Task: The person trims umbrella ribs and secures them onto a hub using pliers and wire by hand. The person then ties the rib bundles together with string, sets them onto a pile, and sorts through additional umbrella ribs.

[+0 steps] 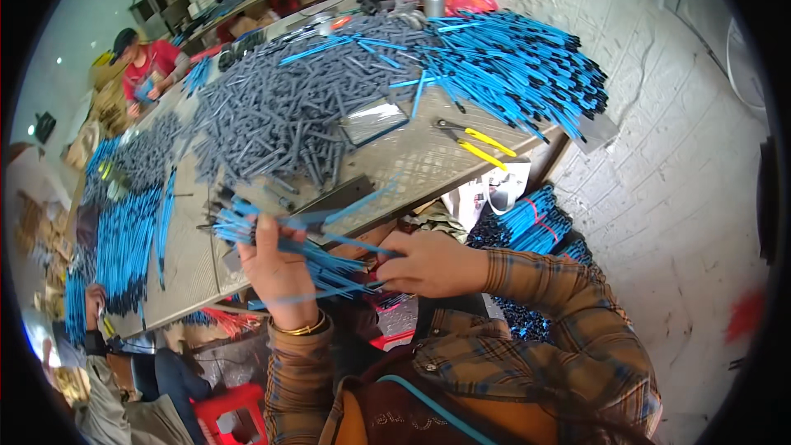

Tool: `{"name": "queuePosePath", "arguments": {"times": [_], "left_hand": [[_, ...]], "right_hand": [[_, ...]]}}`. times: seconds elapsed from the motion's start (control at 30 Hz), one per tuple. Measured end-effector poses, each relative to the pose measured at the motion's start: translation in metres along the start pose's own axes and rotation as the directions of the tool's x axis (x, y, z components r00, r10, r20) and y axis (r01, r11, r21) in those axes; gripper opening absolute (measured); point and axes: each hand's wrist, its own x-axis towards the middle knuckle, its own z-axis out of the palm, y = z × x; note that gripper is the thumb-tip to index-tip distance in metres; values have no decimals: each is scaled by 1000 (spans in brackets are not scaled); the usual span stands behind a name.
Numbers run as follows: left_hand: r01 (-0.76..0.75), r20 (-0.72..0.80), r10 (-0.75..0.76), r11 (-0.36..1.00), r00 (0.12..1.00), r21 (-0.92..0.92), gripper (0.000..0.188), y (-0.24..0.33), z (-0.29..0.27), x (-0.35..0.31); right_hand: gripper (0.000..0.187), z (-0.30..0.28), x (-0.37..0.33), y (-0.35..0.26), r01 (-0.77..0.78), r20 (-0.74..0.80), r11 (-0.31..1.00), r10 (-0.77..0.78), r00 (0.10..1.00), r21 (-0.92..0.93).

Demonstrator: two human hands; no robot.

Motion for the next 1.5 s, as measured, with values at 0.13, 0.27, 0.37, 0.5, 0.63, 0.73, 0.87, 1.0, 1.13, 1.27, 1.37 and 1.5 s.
{"name": "queuePosePath", "arguments": {"times": [0.13,0.27,0.37,0.5,0.63,0.73,0.87,1.0,1.13,1.27,1.37,1.5], "left_hand": [[-106,-20,109,986,994,127,16,-4,9,1],[-55,-48,68,968,996,246,16,0,23,-4],[-7,-64,30,943,997,332,18,0,20,-5],[-81,56,71,978,996,190,13,-1,16,-3],[32,-70,-40,993,997,-118,7,3,18,1],[-58,-16,57,994,998,-95,12,-2,18,-3],[-21,53,28,990,998,-141,15,5,14,-11],[213,110,-200,970,974,-119,9,24,29,-31],[328,254,-353,935,900,137,11,30,28,-38],[375,421,-391,919,819,124,24,36,9,-37],[392,290,-399,916,870,84,25,38,8,-33],[362,201,-364,931,910,45,25,31,22,-20]], "right_hand": [[14,0,-2,3,87,5,994,-87,996,-72],[12,-7,-6,12,149,-179,975,-179,968,-167],[13,-11,-8,13,88,-236,974,-138,962,-211],[14,-7,-9,16,79,-246,977,-127,961,-197],[23,2,-10,25,109,-233,989,-84,969,99],[35,5,-6,25,-76,-244,918,183,952,389],[42,-36,7,58,-121,-297,985,154,943,125],[35,-120,38,172,-668,-726,743,432,535,-51],[33,-137,47,247,-839,-607,527,624,492,-139],[23,-134,37,253,-750,-522,634,712,470,190],[16,-117,36,190,-465,-426,599,797,429,652],[12,-92,10,126,-145,-373,548,716,590,824]]}}
